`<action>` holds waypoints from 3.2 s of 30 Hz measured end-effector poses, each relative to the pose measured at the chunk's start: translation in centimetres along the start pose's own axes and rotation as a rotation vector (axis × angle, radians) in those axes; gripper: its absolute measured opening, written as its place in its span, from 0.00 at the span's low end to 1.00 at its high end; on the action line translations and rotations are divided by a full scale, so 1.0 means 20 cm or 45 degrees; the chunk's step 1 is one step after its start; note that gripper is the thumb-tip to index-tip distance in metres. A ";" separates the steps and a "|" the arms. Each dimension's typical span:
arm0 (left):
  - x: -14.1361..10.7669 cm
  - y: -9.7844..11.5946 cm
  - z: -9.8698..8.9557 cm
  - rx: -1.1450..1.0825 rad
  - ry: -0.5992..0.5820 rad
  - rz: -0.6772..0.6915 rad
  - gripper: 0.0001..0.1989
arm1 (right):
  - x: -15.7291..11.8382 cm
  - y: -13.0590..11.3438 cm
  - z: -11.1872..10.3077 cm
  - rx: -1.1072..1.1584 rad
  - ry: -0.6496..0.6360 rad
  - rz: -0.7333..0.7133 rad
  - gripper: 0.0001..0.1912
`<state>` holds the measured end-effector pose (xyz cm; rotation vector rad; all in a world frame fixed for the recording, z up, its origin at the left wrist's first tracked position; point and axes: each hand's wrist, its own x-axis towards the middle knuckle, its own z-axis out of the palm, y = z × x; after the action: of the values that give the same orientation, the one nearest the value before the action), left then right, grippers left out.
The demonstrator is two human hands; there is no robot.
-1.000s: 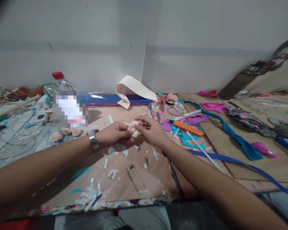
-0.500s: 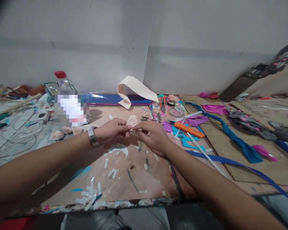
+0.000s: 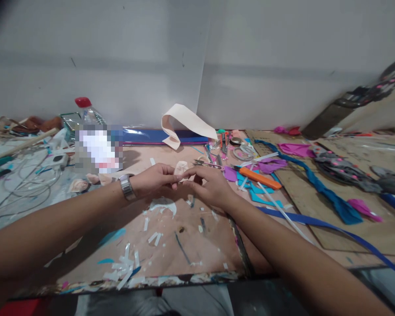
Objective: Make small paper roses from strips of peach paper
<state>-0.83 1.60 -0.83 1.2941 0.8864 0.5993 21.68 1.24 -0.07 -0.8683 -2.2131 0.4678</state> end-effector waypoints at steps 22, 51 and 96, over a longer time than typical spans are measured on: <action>-0.01 0.00 0.04 0.166 0.129 0.100 0.20 | -0.02 0.00 0.03 0.034 0.078 0.109 0.08; -0.03 0.00 0.07 0.279 0.119 0.285 0.15 | -0.02 0.00 0.10 0.705 0.183 0.495 0.30; -0.02 0.01 0.06 0.291 0.202 0.334 0.10 | -0.05 -0.05 0.13 0.744 -0.198 0.702 0.16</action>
<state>0.03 0.66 -0.44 1.6009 0.9423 0.8336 19.82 -0.40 -1.73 -1.1212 -1.7736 1.3987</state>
